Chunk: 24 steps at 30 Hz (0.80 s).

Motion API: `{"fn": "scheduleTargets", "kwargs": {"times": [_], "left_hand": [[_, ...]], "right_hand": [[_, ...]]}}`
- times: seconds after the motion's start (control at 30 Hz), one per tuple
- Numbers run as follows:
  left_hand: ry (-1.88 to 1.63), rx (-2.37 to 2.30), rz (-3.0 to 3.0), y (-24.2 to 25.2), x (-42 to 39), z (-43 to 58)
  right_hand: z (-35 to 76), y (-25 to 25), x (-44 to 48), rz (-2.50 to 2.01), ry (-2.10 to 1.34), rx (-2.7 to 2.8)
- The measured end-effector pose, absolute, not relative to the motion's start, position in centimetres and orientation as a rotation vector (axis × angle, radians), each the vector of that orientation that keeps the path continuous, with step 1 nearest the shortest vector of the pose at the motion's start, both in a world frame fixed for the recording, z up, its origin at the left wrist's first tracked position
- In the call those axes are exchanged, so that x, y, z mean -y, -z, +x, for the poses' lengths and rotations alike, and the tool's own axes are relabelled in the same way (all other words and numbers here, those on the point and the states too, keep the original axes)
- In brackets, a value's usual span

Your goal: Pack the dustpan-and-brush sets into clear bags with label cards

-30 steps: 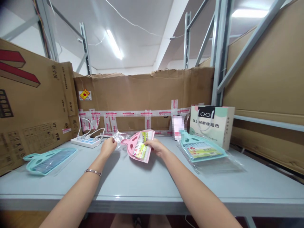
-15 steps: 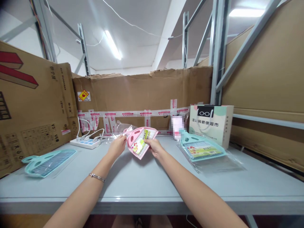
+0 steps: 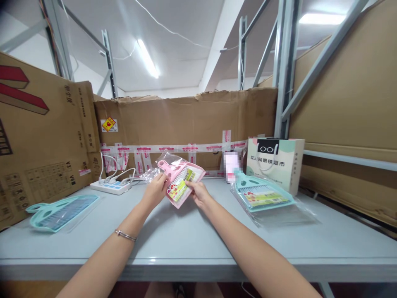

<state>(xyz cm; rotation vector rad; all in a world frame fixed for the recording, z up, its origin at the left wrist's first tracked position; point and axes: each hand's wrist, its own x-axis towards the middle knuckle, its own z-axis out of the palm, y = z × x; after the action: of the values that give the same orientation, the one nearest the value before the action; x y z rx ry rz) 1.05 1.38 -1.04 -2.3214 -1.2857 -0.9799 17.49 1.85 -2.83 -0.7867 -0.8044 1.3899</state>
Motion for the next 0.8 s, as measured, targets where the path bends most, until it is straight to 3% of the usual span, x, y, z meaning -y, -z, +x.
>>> {"fn": "scheduleTargets", "kwargs": {"times": [0.17, 0.4, 0.63, 0.8], "left_hand": [[0.796, 1.201, -2.459, 0.8, -0.3, 2.7], [0.986, 1.122, -2.507, 0.4, 0.3, 1.9], [2.033, 1.529, -1.727, -0.4, 0.6, 1.5], [2.388, 2.205, -1.704, -0.6, -0.5, 1.1]], "right_hand": [[16.8, 2.9, -1.4, -0.823, -1.386, 0.91], [17.0, 2.6, -1.7, -0.757, -1.39, 0.742], [17.0, 2.1, -1.3, -0.644, -1.383, 0.701], [16.9, 2.4, -1.4, -0.627, -1.386, 0.715]]}}
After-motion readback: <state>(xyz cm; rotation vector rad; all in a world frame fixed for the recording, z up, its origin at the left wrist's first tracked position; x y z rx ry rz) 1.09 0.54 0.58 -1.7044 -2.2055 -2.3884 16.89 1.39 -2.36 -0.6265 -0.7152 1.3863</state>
